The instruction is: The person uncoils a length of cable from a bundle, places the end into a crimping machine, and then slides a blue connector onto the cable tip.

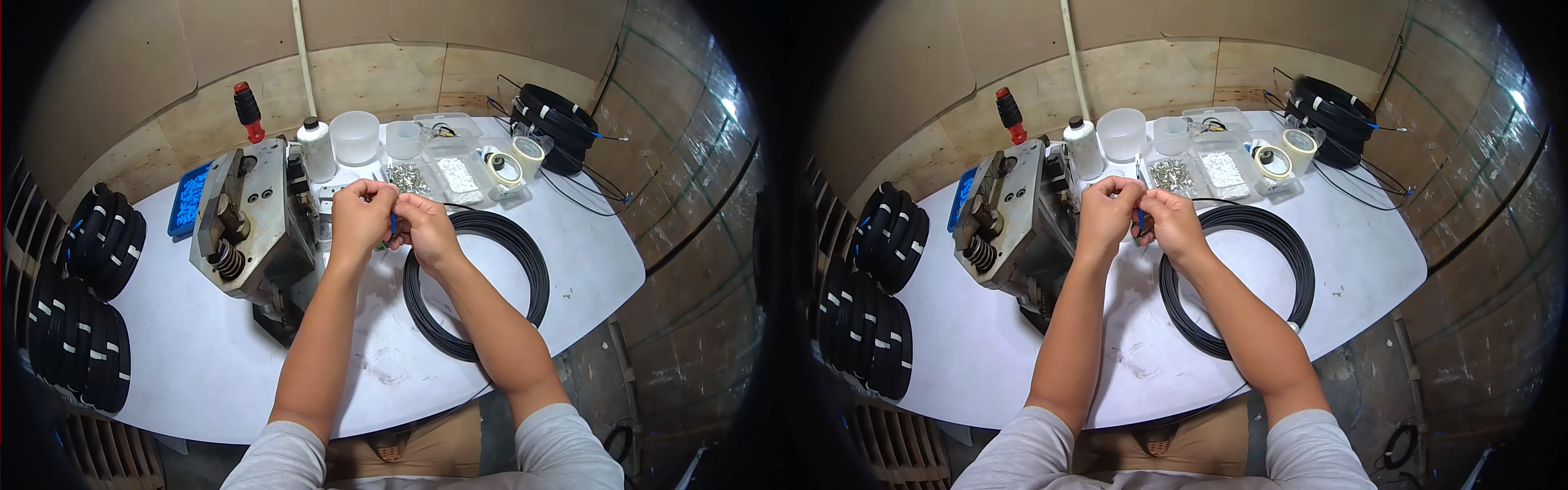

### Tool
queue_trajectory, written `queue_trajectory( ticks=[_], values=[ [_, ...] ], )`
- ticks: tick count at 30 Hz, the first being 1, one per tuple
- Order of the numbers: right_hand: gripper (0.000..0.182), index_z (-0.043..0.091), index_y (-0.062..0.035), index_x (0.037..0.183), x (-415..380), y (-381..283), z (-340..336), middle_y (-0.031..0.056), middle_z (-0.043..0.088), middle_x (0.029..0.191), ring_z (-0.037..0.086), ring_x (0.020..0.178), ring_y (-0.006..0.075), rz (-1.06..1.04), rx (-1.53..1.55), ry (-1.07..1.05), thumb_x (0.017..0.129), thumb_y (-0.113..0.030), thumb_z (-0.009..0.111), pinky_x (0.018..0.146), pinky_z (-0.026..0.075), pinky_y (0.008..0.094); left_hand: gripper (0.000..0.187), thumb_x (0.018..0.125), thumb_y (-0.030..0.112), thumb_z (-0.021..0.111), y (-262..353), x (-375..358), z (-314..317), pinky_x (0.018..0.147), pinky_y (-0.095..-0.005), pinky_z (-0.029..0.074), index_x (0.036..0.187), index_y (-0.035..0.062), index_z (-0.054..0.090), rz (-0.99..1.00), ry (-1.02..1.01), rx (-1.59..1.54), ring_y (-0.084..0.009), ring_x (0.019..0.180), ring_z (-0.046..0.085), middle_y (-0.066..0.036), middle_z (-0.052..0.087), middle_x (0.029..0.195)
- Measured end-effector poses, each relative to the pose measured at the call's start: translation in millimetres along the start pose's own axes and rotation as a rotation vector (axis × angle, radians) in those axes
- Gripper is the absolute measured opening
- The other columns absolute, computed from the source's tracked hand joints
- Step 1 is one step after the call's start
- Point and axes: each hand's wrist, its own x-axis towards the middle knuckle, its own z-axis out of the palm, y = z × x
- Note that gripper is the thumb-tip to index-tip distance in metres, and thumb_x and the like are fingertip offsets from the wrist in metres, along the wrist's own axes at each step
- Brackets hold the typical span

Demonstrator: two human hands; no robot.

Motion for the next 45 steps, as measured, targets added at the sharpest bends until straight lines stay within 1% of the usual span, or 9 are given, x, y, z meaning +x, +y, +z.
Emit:
queue_trajectory(
  ticks=[11, 16, 18, 19, 21, 25, 28, 40, 45],
  values=[
    [0.017, 0.062, -0.0048, 0.092, 0.1, 0.9, 0.1, 0.0039, 0.064, 0.078, 0.061, 0.062, 0.0124, -0.023, -0.025, -0.017, 0.099, -0.016, 0.052, 0.052, 0.049, 0.0263, 0.02, 0.085, 0.013, 0.068, -3.8, 2.2, -2.2, 0.04, -0.0265, 0.04, 0.089, -0.0066, 0.069, 0.013, -0.007, 0.009, -0.0092, 0.045, 0.053, -0.007, 0.065, 0.068],
    [0.017, 0.062, -0.0039, 0.096, -7.0, -4.3, 11.8, 0.0031, 0.065, 0.079, 0.061, 0.064, 0.0098, -0.138, -0.113, 0.054, 0.102, -0.018, 0.054, 0.054, 0.05, 0.0259, 0.022, 0.086, 0.015, 0.07, 8.6, -2.8, -2.0, 0.052, -0.0255, 0.047, 0.094, -0.0051, 0.071, 0.029, -0.08, -0.029, -0.0093, 0.062, 0.059, -0.007, 0.068, 0.075],
    [0.014, 0.063, -0.003, 0.097, -9.0, -3.2, 13.1, 0.0014, 0.065, 0.078, 0.06, 0.063, 0.0066, -0.252, -0.144, 0.094, 0.101, -0.015, 0.057, 0.05, 0.047, 0.0225, 0.022, 0.086, 0.016, 0.071, 12.8, -4.6, -1.5, 0.054, -0.0255, 0.048, 0.094, -0.0053, 0.071, 0.025, -0.088, -0.044, -0.0095, 0.065, 0.06, -0.007, 0.068, 0.076],
    [0.014, 0.063, -0.003, 0.097, -9.8, -3.9, 13.7, 0.0014, 0.065, 0.078, 0.06, 0.063, 0.0066, -0.252, -0.144, 0.093, 0.101, -0.015, 0.057, 0.05, 0.047, 0.0225, 0.023, 0.087, 0.016, 0.072, 14.2, -5.2, -1.4, 0.056, -0.0256, 0.049, 0.095, -0.0055, 0.071, 0.019, -0.096, -0.06, -0.0098, 0.067, 0.061, -0.007, 0.068, 0.077],
    [0.012, 0.064, -0.0026, 0.098, -11.7, -5.2, 14.6, 0.0018, 0.067, 0.079, 0.06, 0.063, 0.0061, -0.307, -0.152, 0.094, 0.1, -0.013, 0.058, 0.05, 0.046, 0.0215, 0.022, 0.087, 0.015, 0.072, 16.2, -5.5, -2.1, 0.054, -0.0255, 0.047, 0.095, -0.0052, 0.071, 0.002, -0.11, -0.104, -0.0097, 0.065, 0.06, -0.006, 0.067, 0.077],
    [0.012, 0.065, -0.0022, 0.098, -10.3, -4.1, 10.6, 0.0025, 0.068, 0.08, 0.06, 0.063, 0.0058, -0.294, -0.151, 0.092, 0.099, -0.012, 0.057, 0.049, 0.044, 0.0209, 0.019, 0.086, 0.013, 0.073, 16.9, -4.9, -3.1, 0.048, -0.0251, 0.043, 0.093, -0.0043, 0.07, -0.027, -0.133, -0.17, -0.0089, 0.057, 0.055, -0.006, 0.065, 0.073],
    [0.017, 0.067, -0.0009, 0.098, -11.1, -5.9, 9.7, 0.003, 0.066, 0.079, 0.06, 0.063, 0.0081, -0.26, -0.149, 0.091, 0.1, -0.014, 0.056, 0.051, 0.045, 0.0225, 0.017, 0.086, 0.012, 0.073, 15.0, -3.8, -2.9, 0.045, -0.0249, 0.04, 0.09, -0.0038, 0.07, -0.053, -0.126, -0.193, -0.0086, 0.053, 0.052, -0.005, 0.064, 0.07],
    [0.018, 0.067, -0.0013, 0.094, -6.9, -2.8, 6.7, 0.0031, 0.065, 0.078, 0.06, 0.063, 0.0094, -0.215, -0.16, 0.059, 0.1, -0.014, 0.055, 0.051, 0.045, 0.0229, 0.014, 0.085, 0.01, 0.071, 11.2, -2.2, -2.9, 0.043, -0.0251, 0.04, 0.089, -0.0037, 0.069, -0.074, -0.115, -0.188, -0.009, 0.051, 0.052, -0.005, 0.063, 0.069],
    [0.014, 0.068, -0.0023, 0.092, -6.0, -0.7, 6.5, 0.002, 0.069, 0.076, 0.061, 0.061, 0.0066, -0.251, -0.177, 0.088, 0.098, -0.011, 0.058, 0.05, 0.046, 0.0208, 0.015, 0.085, 0.011, 0.071, 11.0, -1.7, -3.5, 0.044, -0.0252, 0.041, 0.089, -0.0035, 0.069, -0.066, -0.11, -0.168, -0.0093, 0.054, 0.054, -0.006, 0.065, 0.072]
  ],
)
